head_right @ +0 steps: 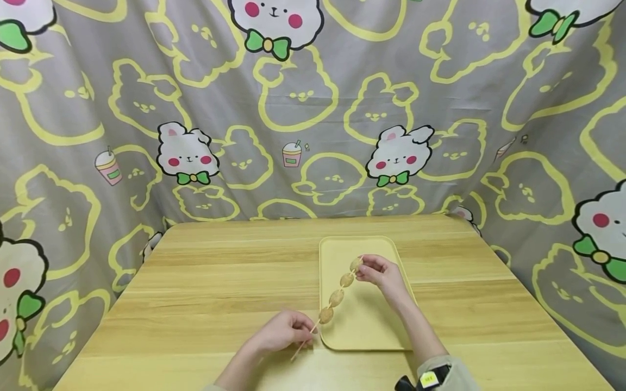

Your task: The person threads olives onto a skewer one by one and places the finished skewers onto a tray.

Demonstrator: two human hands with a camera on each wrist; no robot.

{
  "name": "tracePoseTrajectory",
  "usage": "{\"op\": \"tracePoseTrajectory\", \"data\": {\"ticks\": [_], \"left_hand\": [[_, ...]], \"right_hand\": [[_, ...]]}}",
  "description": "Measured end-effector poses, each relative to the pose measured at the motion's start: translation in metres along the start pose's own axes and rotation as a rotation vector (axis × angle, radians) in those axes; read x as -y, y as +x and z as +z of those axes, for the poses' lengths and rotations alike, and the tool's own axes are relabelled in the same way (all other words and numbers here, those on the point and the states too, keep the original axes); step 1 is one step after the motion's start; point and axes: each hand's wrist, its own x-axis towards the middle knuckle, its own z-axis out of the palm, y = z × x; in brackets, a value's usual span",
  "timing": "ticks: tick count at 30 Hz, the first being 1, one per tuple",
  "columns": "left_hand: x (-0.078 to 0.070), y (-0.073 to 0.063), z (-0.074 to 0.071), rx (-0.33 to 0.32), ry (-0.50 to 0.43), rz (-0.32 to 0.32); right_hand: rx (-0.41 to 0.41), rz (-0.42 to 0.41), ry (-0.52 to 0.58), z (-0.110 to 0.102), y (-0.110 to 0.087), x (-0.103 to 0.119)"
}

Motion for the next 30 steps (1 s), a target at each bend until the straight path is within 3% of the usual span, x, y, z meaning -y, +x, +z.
{"op": "tracePoseTrajectory", "data": {"ticks": [9, 14, 18, 23, 30], "left_hand": [[-0.002, 0.005, 0.015, -0.042, -0.023, 0.024], [0.001, 0.009, 0.021, -0.075, -0.074, 0.027], [0.004, 0.014, 0.022, -0.092, -0.157, 0.008], [0.007, 0.021, 0.02, -0.131, -0.189, -0.002], [-0.006, 0.031, 0.018, -0.151, -0.208, 0.014]], "right_hand": [[-0.052, 0.022, -0.059, -0.001, 0.006, 0.0], [-0.075, 0.074, -0.12, -0.006, 0.005, -0.003], [-0.085, 0.09, -0.183, -0.013, -0.002, -0.005], [-0.114, 0.096, -0.223, -0.027, -0.016, -0.003], [-0.136, 0.088, -0.312, -0.06, -0.037, -0.001]]}}
